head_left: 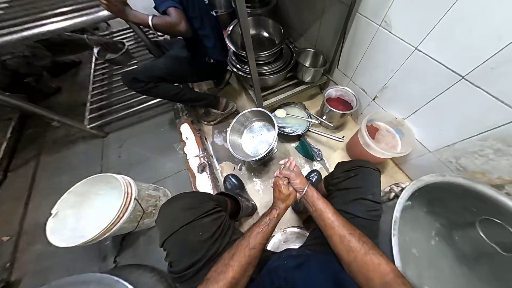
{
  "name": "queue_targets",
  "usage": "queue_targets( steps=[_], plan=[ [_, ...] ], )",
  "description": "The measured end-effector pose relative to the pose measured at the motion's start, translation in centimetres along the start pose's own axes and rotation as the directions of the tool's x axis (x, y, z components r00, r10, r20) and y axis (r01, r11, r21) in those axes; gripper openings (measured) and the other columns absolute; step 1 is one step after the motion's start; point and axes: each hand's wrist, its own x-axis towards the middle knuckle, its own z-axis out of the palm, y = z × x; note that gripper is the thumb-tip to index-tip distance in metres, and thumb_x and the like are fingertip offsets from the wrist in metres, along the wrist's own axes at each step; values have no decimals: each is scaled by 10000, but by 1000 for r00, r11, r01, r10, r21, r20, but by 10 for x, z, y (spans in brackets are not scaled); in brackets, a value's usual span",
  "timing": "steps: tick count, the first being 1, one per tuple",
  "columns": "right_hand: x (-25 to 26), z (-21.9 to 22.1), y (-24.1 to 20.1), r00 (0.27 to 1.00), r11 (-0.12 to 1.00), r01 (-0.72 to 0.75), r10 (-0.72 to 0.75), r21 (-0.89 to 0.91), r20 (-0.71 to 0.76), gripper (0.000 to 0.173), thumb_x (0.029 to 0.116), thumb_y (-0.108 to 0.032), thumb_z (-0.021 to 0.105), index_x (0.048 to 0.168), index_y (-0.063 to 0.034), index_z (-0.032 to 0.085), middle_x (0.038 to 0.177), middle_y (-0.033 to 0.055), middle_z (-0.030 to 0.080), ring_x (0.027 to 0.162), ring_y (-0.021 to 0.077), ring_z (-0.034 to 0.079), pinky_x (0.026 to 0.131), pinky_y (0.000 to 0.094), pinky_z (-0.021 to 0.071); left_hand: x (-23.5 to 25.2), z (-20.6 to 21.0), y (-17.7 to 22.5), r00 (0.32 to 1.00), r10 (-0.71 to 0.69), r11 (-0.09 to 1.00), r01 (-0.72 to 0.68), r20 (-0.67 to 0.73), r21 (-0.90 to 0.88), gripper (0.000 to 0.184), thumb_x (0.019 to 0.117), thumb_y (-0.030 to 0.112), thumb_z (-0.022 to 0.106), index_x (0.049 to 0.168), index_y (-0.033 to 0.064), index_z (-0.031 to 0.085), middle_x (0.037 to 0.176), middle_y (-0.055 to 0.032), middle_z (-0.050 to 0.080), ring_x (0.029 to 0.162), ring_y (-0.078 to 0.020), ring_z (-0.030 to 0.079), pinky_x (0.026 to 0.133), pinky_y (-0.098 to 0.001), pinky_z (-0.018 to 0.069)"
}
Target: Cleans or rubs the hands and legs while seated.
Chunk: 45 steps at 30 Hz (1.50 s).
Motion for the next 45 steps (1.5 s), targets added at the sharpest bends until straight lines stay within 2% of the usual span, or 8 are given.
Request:
queue_targets(
  steps=[4,7,11,19,25,28,35,45],
  plan=[
    [-4,7,0,983,995,53,-67,-87,-170,284,752,-29,710,942,-158,543,742,-5,578,616,73,552,536,246,461,-3,4,4,970,-236,911,243,63,-333,278,1032,90,488,1158,-14,713,1237,-105,728,1194,-151,670,1062,-372,525],
    [9,6,9,957,992,46,-77,-114,-280,234,758,-35,702,875,-122,518,724,15,557,613,108,536,548,289,459,-1,4,22,848,-522,742,502,86,-445,256,1016,68,519,820,22,677,756,-67,668,685,-134,635,635,-347,537],
    [37,-12,25,936,848,95,-254,-522,-243,193,905,-128,642,773,-33,537,655,63,510,600,186,511,580,405,450,10,-5,35,668,-717,391,622,199,-679,220,1010,28,527,832,38,654,732,-34,661,674,-121,629,658,-312,552],
    [26,-6,-6,965,510,77,-256,-857,-65,446,1099,-270,399,934,50,661,868,229,675,875,386,688,806,577,539,25,-30,37,563,-758,228,701,329,-676,171,902,-117,500,924,8,614,810,-92,649,714,-173,643,701,-348,585],
    [12,-3,-35,1000,250,-6,-9,-968,-8,379,1114,-289,426,1115,14,653,1043,242,699,1040,411,689,890,594,541,21,-60,31,625,-626,473,780,466,-410,181,998,-30,507,1025,-40,686,894,-119,719,751,-179,705,741,-336,616],
    [-26,-24,-54,970,4,154,-191,-988,151,348,960,-67,607,1294,-106,695,1200,146,730,1110,339,702,913,569,562,18,-84,34,721,-507,630,684,473,-367,246,1046,87,510,1166,54,722,1178,-98,736,916,-197,740,821,-343,610],
    [-112,-113,-66,842,-450,173,-394,-876,369,468,983,-504,527,1335,-251,702,1564,-1,516,1528,297,354,1179,775,163,12,-60,19,767,-444,648,632,464,-425,260,1064,100,500,1209,22,701,1200,-130,730,995,-241,734,849,-371,608],
    [-2,-138,-149,990,193,98,77,-976,115,433,1029,-475,580,1118,-102,781,1076,128,745,1053,280,690,946,575,511,44,11,65,796,-259,809,488,547,-328,308,1054,167,555,1318,34,642,1301,-119,665,1166,-233,641,965,-443,546]
  ],
)
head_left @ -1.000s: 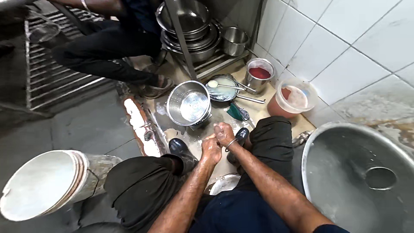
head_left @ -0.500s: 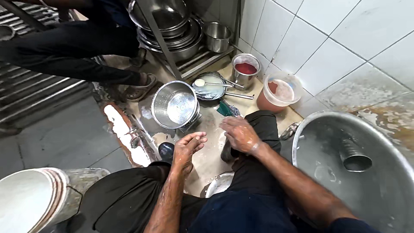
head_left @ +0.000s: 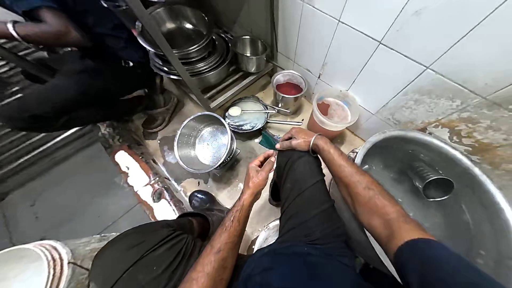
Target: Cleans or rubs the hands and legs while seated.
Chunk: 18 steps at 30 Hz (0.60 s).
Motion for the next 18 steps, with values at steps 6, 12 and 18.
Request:
queue_targets(
  steps=[6,12,18],
  plan=[
    [-14,27,11,927,976,188,-138,113,-349,456,1070,-377,489,921,-26,740,903,118,720,888,238,689,819,515,530,27,31,0,973,229,962,-227,5,150,533,1034,299,562,1497,47,489,1433,-124,595,1310,-186,573,1121,-413,460],
    [-97,120,-12,705,949,36,-246,-312,-666,502,1074,-343,374,1519,-166,527,1660,28,376,1560,313,264,1219,622,282,-18,46,-71,801,561,614,-571,208,545,752,1037,553,293,1625,85,271,1716,-142,140,1587,-291,136,1280,-534,225],
    [-197,224,-7,784,960,9,-181,-280,-594,490,1091,-460,355,1554,-336,455,1685,1,337,1574,358,234,1201,728,225,-82,22,-117,835,451,664,-550,315,507,1161,903,782,510,1620,-45,125,1673,-323,74,1575,-415,113,1282,-538,219]
  ],
)
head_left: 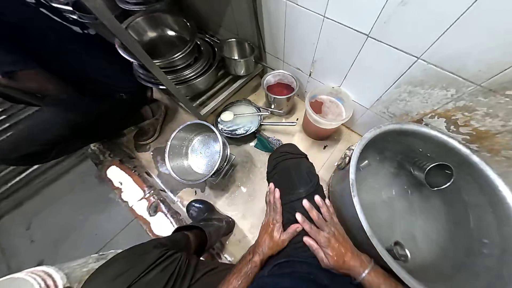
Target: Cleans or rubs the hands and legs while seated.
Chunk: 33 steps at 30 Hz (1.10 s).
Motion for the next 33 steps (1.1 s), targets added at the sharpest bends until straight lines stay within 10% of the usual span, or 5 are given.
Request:
queue_targets(
  steps=[10,16,22,27,33],
  plan=[
    [109,-12,12,999,969,-3,11,-247,32,595,1007,-612,439,1554,-380,464,1715,-32,261,1606,320,109,1208,760,53,2,9,-2,994,-83,993,89,76,-79,1161,929,759,492,1612,-74,61,1674,-314,92,1581,-349,150,1295,-466,220],
    [196,-35,24,967,959,-68,131,-276,219,583,917,-576,613,1399,-248,633,1606,39,452,1532,352,320,1151,773,221,3,4,9,973,-146,988,136,181,68,1211,895,799,498,1618,-59,43,1696,-271,44,1593,-324,95,1296,-463,209],
    [287,-55,56,652,932,-226,360,-283,667,652,883,-618,668,1348,-160,661,1203,176,701,1129,393,662,852,682,515,-2,6,15,963,-122,987,93,241,128,1255,845,843,521,1627,-34,80,1704,-239,65,1592,-297,117,1282,-451,240],
    [259,-52,42,833,952,-55,210,-301,511,533,985,-603,513,1186,-153,715,1090,137,727,1040,361,692,788,624,533,-5,3,12,931,-213,977,211,295,40,1365,778,864,591,1631,-7,-22,1718,-199,-16,1601,-240,50,1294,-409,215],
    [141,-23,9,981,924,148,-92,-353,169,523,1017,-457,495,1426,-160,630,1647,16,408,1582,342,207,1192,790,75,-8,-3,13,895,-262,957,289,362,-20,1423,738,881,616,1622,-31,-25,1710,-227,18,1596,-250,95,1287,-396,224]
  ],
)
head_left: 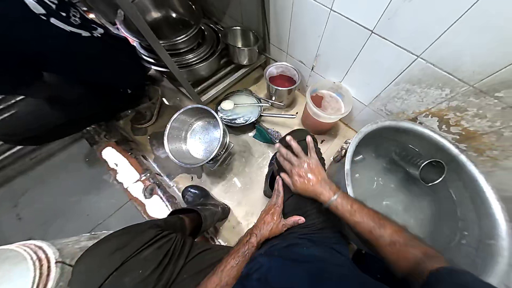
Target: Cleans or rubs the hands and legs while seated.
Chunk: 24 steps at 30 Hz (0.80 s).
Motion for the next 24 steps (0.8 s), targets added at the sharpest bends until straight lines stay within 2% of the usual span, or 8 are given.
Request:
queue_targets(
  steps=[3,8,11,13,15,18,21,24],
  plan=[
    [-66,16,-23,999,998,44,-44,45,3,498,1069,-413,415,1485,-197,582,1652,-46,399,1600,239,169,1241,732,20,-1,-1,-1,999,-4,1000,4,37,-6,1428,727,877,632,1622,-38,-2,1704,-238,62,1588,-260,149,1276,-403,254],
    [-120,11,-34,979,977,132,-155,170,133,466,1106,-372,356,1496,-209,552,1625,-76,441,1570,201,274,1203,755,113,0,-4,0,989,-72,997,74,127,-9,1462,708,812,715,1616,-32,-60,1695,-236,126,1551,-263,276,1238,-433,321],
    [-94,9,-25,961,984,136,-158,112,226,518,1101,-426,330,1507,-184,543,1627,-33,441,1579,206,247,1220,740,42,3,-3,1,973,-114,993,118,199,-8,1330,780,757,691,1630,-9,12,1698,-200,164,1540,-236,303,1239,-419,315],
    [-71,11,-14,951,989,143,-144,24,272,542,1077,-459,352,1502,-189,552,1638,-15,425,1590,214,208,1227,727,-18,7,-2,7,965,-138,990,134,224,30,1290,796,807,635,1632,1,73,1669,-190,268,1505,-243,376,1223,-439,344],
    [-48,10,0,946,987,155,-138,-37,293,563,1052,-496,397,1475,-175,585,1625,15,444,1582,242,234,1231,721,-27,10,-2,14,955,-163,986,151,247,66,1310,785,849,602,1642,34,38,1680,-171,253,1496,-247,393,1210,-464,366],
    [-15,3,23,929,989,134,-102,-67,356,558,1048,-513,420,1422,-155,627,1585,53,493,1543,299,323,1224,741,17,13,-4,25,936,-216,971,177,278,159,1326,771,864,598,1650,74,-2,1684,-148,257,1477,-259,425,1180,-497,400],
    [20,-4,53,914,993,-2,49,-114,403,524,1030,-512,491,1350,-141,678,1535,123,536,1491,383,391,1186,787,91,9,0,30,935,-209,967,154,288,201,1300,777,857,601,1654,82,36,1674,-143,287,1464,-262,443,1169,-496,414],
    [53,-14,82,792,957,-210,287,-200,539,608,1002,-612,475,1354,-157,672,1515,129,549,1446,423,432,1067,802,297,3,2,30,930,-183,971,120,319,208,1246,806,841,585,1653,76,83,1672,-138,296,1485,-245,412,1193,-479,384]
  ],
)
